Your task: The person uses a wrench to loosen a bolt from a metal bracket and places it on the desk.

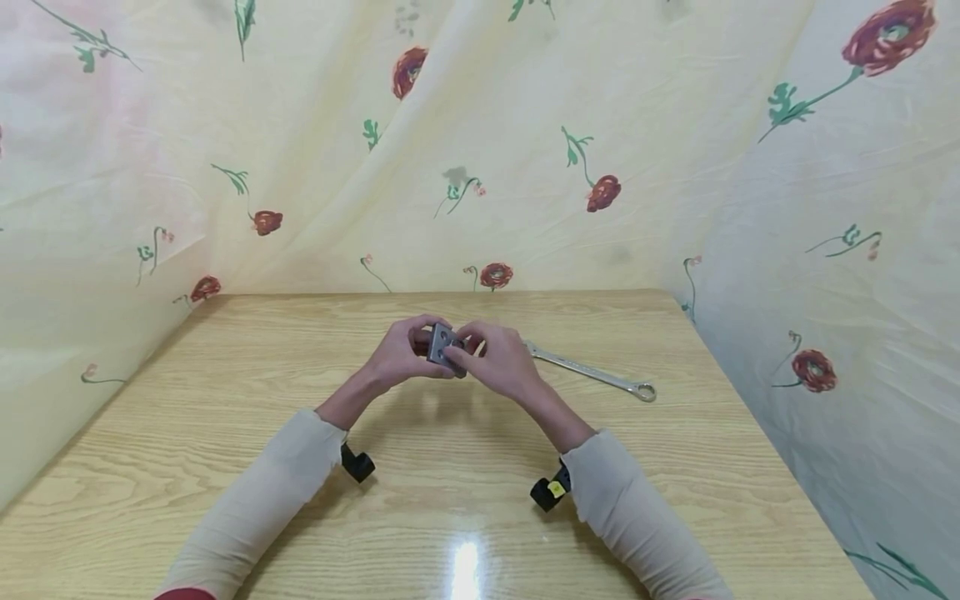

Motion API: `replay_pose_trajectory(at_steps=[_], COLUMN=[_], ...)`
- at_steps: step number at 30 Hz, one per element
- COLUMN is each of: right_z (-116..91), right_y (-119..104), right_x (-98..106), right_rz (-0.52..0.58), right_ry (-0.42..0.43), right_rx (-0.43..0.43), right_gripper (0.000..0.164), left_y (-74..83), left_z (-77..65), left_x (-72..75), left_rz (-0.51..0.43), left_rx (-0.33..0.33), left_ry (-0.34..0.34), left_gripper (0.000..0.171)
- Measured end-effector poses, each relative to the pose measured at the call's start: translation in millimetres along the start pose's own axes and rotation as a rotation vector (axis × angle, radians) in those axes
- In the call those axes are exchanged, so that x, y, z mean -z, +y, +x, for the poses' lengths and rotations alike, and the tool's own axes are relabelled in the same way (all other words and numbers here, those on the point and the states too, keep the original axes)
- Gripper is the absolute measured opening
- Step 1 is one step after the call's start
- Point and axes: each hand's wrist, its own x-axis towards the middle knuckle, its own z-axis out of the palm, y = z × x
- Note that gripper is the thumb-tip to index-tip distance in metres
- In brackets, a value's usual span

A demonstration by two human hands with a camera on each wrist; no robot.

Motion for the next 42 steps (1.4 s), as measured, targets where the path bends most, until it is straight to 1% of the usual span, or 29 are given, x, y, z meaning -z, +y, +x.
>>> replay_pose_trajectory(at_steps=[2,5,11,17,27,31,33,36,39,42], right_z=[-0.3,-0.8,-0.8,-1.0,-1.2,-0.8,-0.5,-0.5,-1.0,-1.2], right_y=[-0.1,-0.9,-2.4,-2.6,-1.3,-1.4,-1.9,-2.2,-2.6,-1.8], right_x=[-2.2,-3.8,-2.6,0.0,1.3,1.8,2.4,3.3,4.1,3.0], right_rz=[-0.011,-0.021,-0.03,-0.035,-0.014,-0.016,-0.016,-0.01,0.002,-0.01], right_ry=[0.002,0.016,0.016,0.008,-0.016,-0.021,-0.026,-0.03,-0.017,0.009], right_rx=[-0.009,0.0,0.053,0.089,0.154,0.162,0.159,0.131,0.074,0.014], right_gripper=[0.023,0.023,0.021,0.021,0.021,0.023,0.024,0.03,0.036,0.034], left_y=[0.1,0.6,0.7,0.7,1.0,1.3,1.4,1.2,1.2,1.5], left_z=[-0.3,-0.8,-0.8,-0.8,-1.2,-1.0,-0.8,-0.5,-0.8,-1.5], left_x=[-0.4,-0.8,-1.3,-1.9,-0.9,-1.0,-0.9,-0.8,-0.7,-1.2], left_rz=[0.004,0.023,0.048,0.044,0.01,0.0,-0.001,0.001,0.008,0.021], left_rx=[-0.002,-0.012,-0.019,-0.011,0.007,0.011,0.01,0.007,0.002,0.003], left_ry=[0.001,0.003,0.004,0.001,-0.008,-0.012,-0.012,-0.006,0.003,0.006], left_gripper=[0.064,0.064,0.062,0.061,0.062,0.062,0.062,0.062,0.062,0.063])
